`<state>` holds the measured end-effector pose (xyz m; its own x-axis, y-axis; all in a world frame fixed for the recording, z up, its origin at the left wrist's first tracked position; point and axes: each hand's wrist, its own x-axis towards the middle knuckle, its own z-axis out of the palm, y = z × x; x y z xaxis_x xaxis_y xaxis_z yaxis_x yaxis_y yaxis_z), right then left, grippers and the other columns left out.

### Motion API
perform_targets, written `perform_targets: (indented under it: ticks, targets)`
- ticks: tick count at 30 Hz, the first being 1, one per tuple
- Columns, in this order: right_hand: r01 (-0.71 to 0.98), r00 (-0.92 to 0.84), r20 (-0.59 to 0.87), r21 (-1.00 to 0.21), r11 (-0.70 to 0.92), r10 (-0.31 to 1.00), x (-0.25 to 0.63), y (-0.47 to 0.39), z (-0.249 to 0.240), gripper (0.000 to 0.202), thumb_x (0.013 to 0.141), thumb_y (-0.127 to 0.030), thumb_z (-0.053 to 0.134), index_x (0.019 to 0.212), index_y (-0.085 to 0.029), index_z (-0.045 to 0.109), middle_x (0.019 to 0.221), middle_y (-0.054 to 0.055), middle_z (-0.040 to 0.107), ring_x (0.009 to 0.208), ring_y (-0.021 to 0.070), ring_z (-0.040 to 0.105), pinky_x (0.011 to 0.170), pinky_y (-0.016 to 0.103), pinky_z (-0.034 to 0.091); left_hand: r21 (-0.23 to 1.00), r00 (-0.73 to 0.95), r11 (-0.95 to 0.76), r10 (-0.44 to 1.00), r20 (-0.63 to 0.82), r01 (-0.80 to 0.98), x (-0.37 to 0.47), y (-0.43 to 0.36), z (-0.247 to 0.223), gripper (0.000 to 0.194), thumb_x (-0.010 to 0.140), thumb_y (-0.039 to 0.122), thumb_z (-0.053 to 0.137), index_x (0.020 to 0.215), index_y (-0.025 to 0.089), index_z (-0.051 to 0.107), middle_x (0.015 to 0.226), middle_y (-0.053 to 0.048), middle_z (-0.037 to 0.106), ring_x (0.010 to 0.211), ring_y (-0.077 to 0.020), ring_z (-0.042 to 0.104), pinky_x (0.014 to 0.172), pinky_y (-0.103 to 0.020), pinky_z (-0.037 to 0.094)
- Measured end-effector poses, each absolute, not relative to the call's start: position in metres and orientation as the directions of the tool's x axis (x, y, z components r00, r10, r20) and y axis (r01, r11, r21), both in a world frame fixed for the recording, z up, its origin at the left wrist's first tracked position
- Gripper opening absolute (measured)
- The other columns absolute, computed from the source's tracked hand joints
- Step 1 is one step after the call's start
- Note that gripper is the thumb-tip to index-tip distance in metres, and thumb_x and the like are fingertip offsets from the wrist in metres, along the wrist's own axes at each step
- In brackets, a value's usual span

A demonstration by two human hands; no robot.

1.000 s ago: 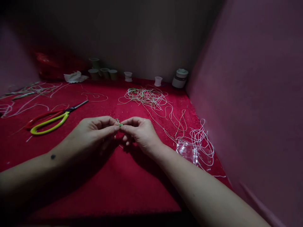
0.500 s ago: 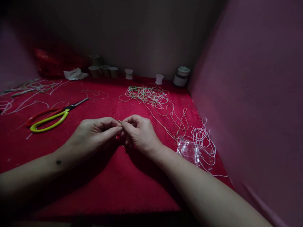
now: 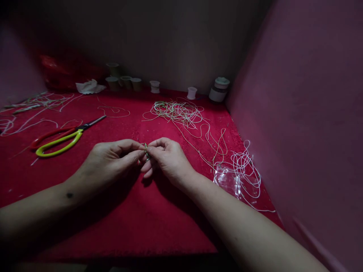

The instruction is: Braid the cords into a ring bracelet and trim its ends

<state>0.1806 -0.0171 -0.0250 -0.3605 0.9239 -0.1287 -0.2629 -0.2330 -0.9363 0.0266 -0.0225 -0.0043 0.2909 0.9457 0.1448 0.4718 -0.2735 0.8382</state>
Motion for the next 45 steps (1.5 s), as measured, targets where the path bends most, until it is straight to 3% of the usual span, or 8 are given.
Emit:
perform_targets:
  ticks: [9, 14, 20, 25, 29, 32, 40, 45]
  targets:
    - [-0.365, -0.394, -0.192, -0.865, -0.345, 0.899, 0.182, -0.016, -0.028, 0.017, 0.077, -0.022, 0.067, 0.08, -0.015, 0.052, 0.057, 0.002, 0.065, 0.048, 0.0141, 0.064, 0.05, 0.027, 0.057, 0.795, 0.277, -0.28, 0.949, 0.147, 0.538, 0.024, -0.023, -0.008, 0.02, 0.084, 0.024, 0.053, 0.085, 0.018, 0.072, 0.071, 0.001, 0.073, 0.063, -0.0123, 0.064, 0.06, -0.022, 0.046]
    - [-0.342, -0.402, -0.214, -0.867, -0.363, 0.89, 0.184, -0.015, -0.031, 0.017, 0.077, -0.022, 0.066, 0.079, -0.015, 0.051, 0.059, 0.002, 0.065, 0.047, 0.0145, 0.064, 0.046, 0.026, 0.055, 0.764, 0.285, -0.299, 0.946, 0.156, 0.571, 0.023, -0.021, -0.01, 0.018, 0.083, 0.024, 0.054, 0.081, 0.019, 0.071, 0.069, 0.002, 0.072, 0.061, -0.0119, 0.062, 0.06, -0.022, 0.044]
    - [-0.327, -0.33, -0.173, -0.901, -0.284, 0.928, 0.182, -0.016, -0.03, 0.02, 0.07, -0.018, 0.069, 0.082, -0.016, 0.052, 0.062, -0.001, 0.065, 0.04, 0.0088, 0.055, 0.036, 0.019, 0.047, 0.781, 0.302, -0.284, 0.945, 0.129, 0.556, 0.022, -0.018, -0.007, 0.018, 0.083, 0.024, 0.053, 0.079, 0.018, 0.069, 0.073, 0.0, 0.072, 0.068, -0.0143, 0.066, 0.064, -0.023, 0.046]
    - [-0.283, -0.316, -0.163, -0.924, -0.257, 0.935, 0.182, -0.017, -0.029, 0.018, 0.072, -0.016, 0.064, 0.085, -0.017, 0.052, 0.066, -0.002, 0.066, 0.04, 0.0078, 0.055, 0.037, 0.018, 0.046, 0.81, 0.305, -0.257, 0.947, 0.102, 0.527, 0.021, -0.016, -0.008, 0.016, 0.082, 0.027, 0.054, 0.081, 0.018, 0.068, 0.075, -0.002, 0.073, 0.07, -0.0161, 0.067, 0.065, -0.025, 0.048]
    - [-0.22, -0.302, -0.147, -0.951, -0.219, 0.942, 0.182, -0.017, -0.028, 0.015, 0.074, -0.015, 0.06, 0.086, -0.018, 0.051, 0.065, -0.004, 0.065, 0.04, 0.0074, 0.055, 0.035, 0.017, 0.044, 0.908, 0.314, -0.087, 0.948, -0.051, 0.409, 0.021, -0.015, -0.007, 0.015, 0.081, 0.03, 0.057, 0.08, 0.017, 0.065, 0.067, -0.002, 0.07, 0.051, -0.0128, 0.061, 0.045, -0.021, 0.044]
    - [-0.178, -0.292, -0.141, -0.964, -0.199, 0.946, 0.181, -0.016, -0.027, 0.014, 0.074, -0.015, 0.057, 0.086, -0.018, 0.05, 0.064, -0.004, 0.064, 0.039, 0.0071, 0.054, 0.035, 0.017, 0.044, 0.928, 0.338, 0.085, 0.916, -0.215, 0.362, 0.021, -0.015, -0.003, 0.019, 0.082, 0.033, 0.056, 0.073, 0.018, 0.06, 0.043, 0.005, 0.052, 0.03, -0.009, 0.043, 0.029, -0.019, 0.031]
    - [-0.142, -0.301, -0.084, -0.981, -0.132, 0.95, 0.18, -0.017, -0.027, 0.014, 0.074, -0.012, 0.053, 0.086, -0.019, 0.049, 0.062, -0.006, 0.063, 0.036, 0.0056, 0.049, 0.033, 0.016, 0.039, 0.935, 0.429, 0.258, 0.836, -0.342, 0.242, 0.012, -0.009, -0.002, 0.021, 0.083, 0.033, 0.059, 0.068, 0.018, 0.06, 0.042, 0.005, 0.043, 0.03, -0.0059, 0.036, 0.03, -0.016, 0.026]
    - [-0.174, -0.324, -0.065, -0.976, -0.128, 0.944, 0.18, -0.017, -0.028, 0.014, 0.072, -0.013, 0.053, 0.085, -0.018, 0.051, 0.06, -0.006, 0.061, 0.034, 0.0046, 0.045, 0.032, 0.015, 0.035, 0.882, 0.472, 0.458, 0.757, -0.452, 0.112, 0.009, -0.007, -0.004, 0.024, 0.082, 0.036, 0.063, 0.067, 0.017, 0.063, 0.043, 0.008, 0.03, 0.033, -0.0027, 0.022, 0.03, -0.014, 0.02]
